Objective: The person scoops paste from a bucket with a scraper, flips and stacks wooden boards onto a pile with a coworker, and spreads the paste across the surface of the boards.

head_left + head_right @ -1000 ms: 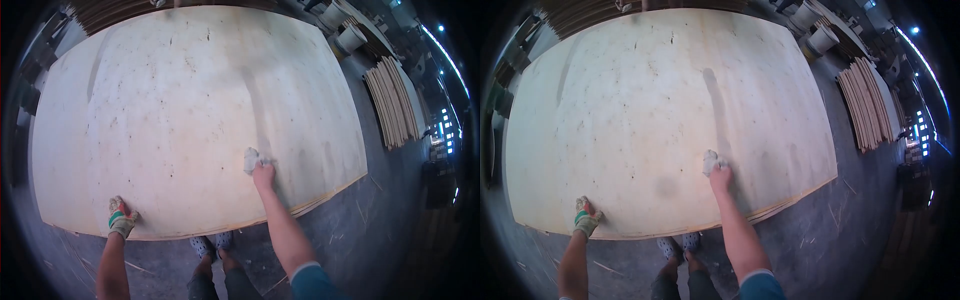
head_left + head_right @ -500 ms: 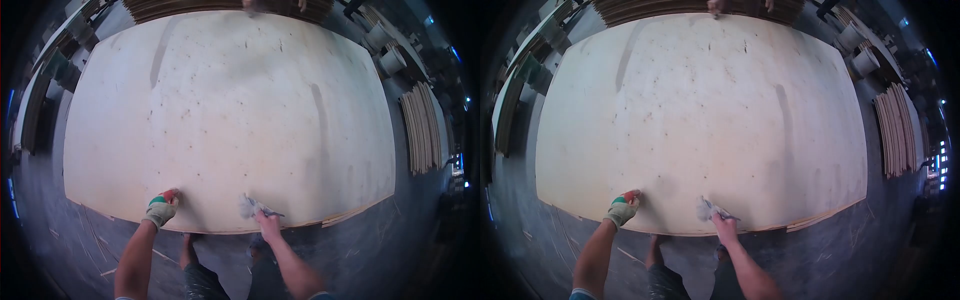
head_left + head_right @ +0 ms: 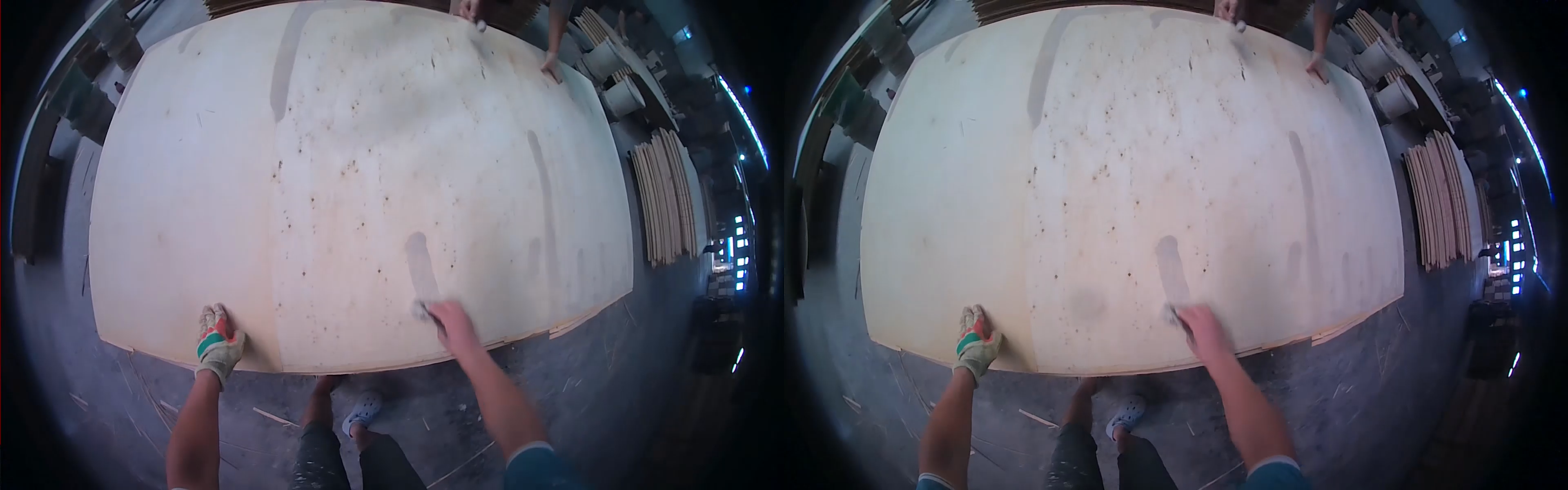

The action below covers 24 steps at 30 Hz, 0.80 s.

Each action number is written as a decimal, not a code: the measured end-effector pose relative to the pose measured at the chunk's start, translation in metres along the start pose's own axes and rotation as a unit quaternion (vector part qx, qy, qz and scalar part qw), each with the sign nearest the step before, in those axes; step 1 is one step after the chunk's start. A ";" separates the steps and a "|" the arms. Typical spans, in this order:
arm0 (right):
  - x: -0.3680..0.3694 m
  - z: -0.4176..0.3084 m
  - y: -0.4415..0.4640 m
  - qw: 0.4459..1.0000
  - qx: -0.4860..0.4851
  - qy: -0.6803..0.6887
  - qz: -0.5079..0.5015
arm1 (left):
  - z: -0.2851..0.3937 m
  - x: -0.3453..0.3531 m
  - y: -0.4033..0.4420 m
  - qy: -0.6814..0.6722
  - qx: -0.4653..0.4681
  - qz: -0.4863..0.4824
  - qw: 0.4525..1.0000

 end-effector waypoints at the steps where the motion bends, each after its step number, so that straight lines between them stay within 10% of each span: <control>1: 0.005 -0.011 -0.035 1.000 0.023 -0.018 0.009 | 0.002 -0.001 0.000 0.003 -0.006 -0.010 1.000; 9: 0.074 -0.100 -0.071 0.947 0.240 0.117 0.178 | -0.011 0.006 0.007 0.025 0.043 -0.039 0.998; 14: 0.102 -0.013 -0.032 0.786 0.374 0.429 0.240 | -0.013 0.002 0.010 0.054 0.090 -0.022 0.994; 17: 0.055 -0.037 0.040 0.935 0.241 -0.022 0.257 | -0.011 -0.010 -0.002 0.038 0.098 0.010 0.994; 20: 0.065 -0.072 0.043 0.995 0.051 0.009 0.083 | -0.017 -0.029 0.006 -0.003 0.213 0.007 0.977; 24: 0.087 -0.127 -0.062 0.990 0.118 -0.035 0.062 | -0.063 -0.087 0.064 -0.007 0.240 0.139 0.961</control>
Point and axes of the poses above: each hand's wrist, its own y-axis towards the middle knuckle, its own x-axis out of the palm, z = x × y, the point moved 10 cm from there along y, towards the middle knuckle, and after that the axes turned 5 degrees about -x, right-handed, at the moved point
